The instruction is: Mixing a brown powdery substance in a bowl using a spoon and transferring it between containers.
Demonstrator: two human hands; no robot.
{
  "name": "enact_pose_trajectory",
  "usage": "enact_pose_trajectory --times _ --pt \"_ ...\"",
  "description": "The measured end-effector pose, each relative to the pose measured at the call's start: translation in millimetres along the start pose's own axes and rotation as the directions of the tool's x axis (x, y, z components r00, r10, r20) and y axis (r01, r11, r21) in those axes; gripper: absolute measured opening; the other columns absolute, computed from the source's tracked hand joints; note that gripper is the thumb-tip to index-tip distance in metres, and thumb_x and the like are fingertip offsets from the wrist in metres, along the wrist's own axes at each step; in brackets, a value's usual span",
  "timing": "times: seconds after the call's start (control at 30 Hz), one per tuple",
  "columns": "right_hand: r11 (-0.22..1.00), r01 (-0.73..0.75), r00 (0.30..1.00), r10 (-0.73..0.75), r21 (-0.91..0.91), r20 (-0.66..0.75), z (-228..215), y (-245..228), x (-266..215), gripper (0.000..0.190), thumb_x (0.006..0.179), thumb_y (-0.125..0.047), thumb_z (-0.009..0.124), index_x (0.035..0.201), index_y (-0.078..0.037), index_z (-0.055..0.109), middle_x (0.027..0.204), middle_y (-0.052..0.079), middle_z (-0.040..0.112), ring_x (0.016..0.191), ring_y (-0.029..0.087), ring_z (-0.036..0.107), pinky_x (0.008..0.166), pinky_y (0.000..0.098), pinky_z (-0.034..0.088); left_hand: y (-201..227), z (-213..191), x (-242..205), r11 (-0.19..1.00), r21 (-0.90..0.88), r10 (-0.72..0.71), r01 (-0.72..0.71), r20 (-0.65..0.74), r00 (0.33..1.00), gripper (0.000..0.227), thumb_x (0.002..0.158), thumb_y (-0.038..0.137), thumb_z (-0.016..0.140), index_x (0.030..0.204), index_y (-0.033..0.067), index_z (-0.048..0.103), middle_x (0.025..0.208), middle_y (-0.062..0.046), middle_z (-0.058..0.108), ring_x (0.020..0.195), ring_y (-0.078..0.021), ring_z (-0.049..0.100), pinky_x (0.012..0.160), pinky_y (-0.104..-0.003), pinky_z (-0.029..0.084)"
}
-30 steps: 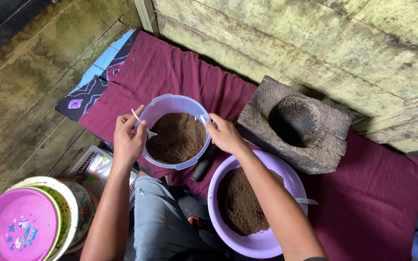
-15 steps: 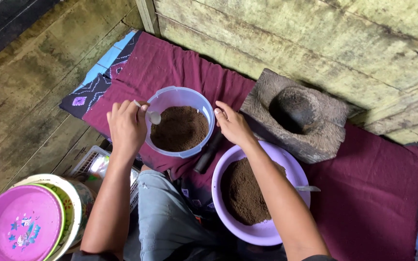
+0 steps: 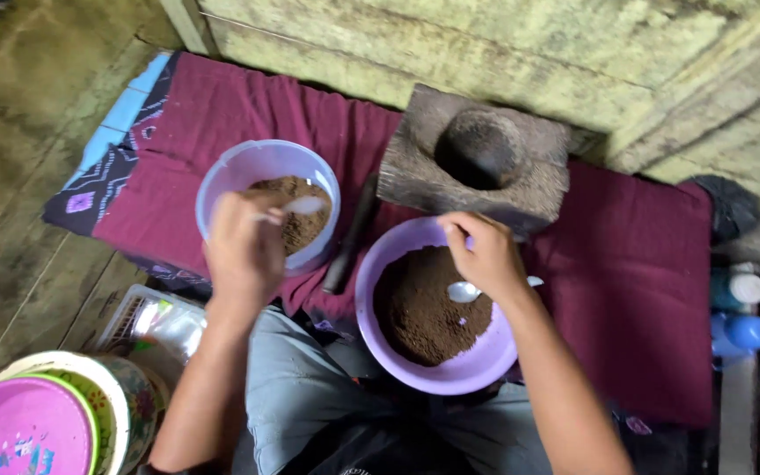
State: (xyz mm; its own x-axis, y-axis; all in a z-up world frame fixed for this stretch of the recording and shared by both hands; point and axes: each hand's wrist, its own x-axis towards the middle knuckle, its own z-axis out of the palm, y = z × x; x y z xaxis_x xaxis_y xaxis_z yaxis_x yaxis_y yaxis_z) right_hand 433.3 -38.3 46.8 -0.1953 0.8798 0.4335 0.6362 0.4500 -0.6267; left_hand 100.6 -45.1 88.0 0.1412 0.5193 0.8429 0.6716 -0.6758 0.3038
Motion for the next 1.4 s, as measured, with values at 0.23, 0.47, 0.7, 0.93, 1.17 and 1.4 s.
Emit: enact_pose_trajectory --times 0.23,0.47,0.7,0.93,1.17,1.4 --pt "0.704 0.122 0.965 0.080 -0.700 0.249 -2.6 88.2 -94.7 0.019 0.085 -0.025 0.064 0.096 -0.016 0.077 0.098 0.006 0.058 0.097 0.029 0.054 0.073 0.0414 0.048 54.7 121.0 -44.0 0.997 -0.017 -0.061 0.073 0.371 0.927 0.005 0.098 0.023 0.065 0.094 0.0206 0.068 0.093 0.005 0.069 0.083 -0.0195 0.068 0.069 -0.032 0.054" --pt "0.503 0.167 0.971 0.065 -0.848 0.230 7.0 92.8 -104.0 0.015 0.088 -0.014 0.063 0.091 -0.015 0.077 0.099 0.010 0.059 0.096 0.030 0.049 0.074 0.0410 0.034 23.0 184.4 -85.1 0.978 0.209 -0.143 0.018 0.603 0.785 0.018 0.095 0.031 0.067 0.085 0.0180 0.073 0.082 0.001 0.070 0.077 -0.0230 0.071 0.067 -0.037 0.053" --pt "0.767 -0.268 0.858 0.465 -0.583 0.217 -22.5 84.5 -87.6 0.019 0.088 -0.023 0.072 0.106 -0.028 0.073 0.101 -0.001 0.076 0.094 0.028 0.074 0.080 0.0407 0.057 16.7 178.5 -85.8 0.964 0.260 -0.100 -0.050 0.534 0.840 0.017 0.097 0.033 0.064 0.087 0.0198 0.069 0.078 0.002 0.071 0.082 -0.0216 0.068 0.068 -0.035 0.050" --pt "0.789 -0.614 0.788 0.615 0.039 -0.039 3.4 58.3 -154.1 0.021 0.086 -0.016 0.077 0.106 -0.024 0.080 0.088 0.004 0.079 0.079 0.023 0.076 0.071 0.0332 0.058 26.2 151.0 -128.8 0.976 0.210 -0.164 0.057 0.536 0.828 0.017 0.094 0.035 0.066 0.083 0.0215 0.068 0.073 0.001 0.068 0.087 -0.0216 0.066 0.072 -0.035 0.046" --pt "0.915 -0.399 0.915 0.401 0.067 -0.029 20.1 40.8 -131.2 0.019 0.098 -0.019 0.067 0.113 -0.021 0.078 0.076 0.008 0.075 0.070 0.025 0.075 0.062 0.0336 0.060 28.8 163.3 -118.1 0.974 0.208 -0.191 0.094 0.521 0.832 0.013 0.096 0.036 0.065 0.095 0.0253 0.072 0.079 0.005 0.072 0.093 -0.0171 0.065 0.077 -0.033 0.043" --pt "0.902 -0.003 0.969 -0.103 -0.432 -0.223 17.2 94.3 -135.9 0.014 0.097 -0.009 0.064 0.104 -0.013 0.075 0.087 0.010 0.074 0.077 0.027 0.073 0.068 0.0359 0.060 37.8 150.6 -104.6 0.973 0.229 -0.126 0.022 0.449 0.885 0.012 0.095 0.036 0.066 0.089 0.0269 0.069 0.076 0.005 0.070 0.091 -0.0155 0.063 0.077 -0.032 0.043"
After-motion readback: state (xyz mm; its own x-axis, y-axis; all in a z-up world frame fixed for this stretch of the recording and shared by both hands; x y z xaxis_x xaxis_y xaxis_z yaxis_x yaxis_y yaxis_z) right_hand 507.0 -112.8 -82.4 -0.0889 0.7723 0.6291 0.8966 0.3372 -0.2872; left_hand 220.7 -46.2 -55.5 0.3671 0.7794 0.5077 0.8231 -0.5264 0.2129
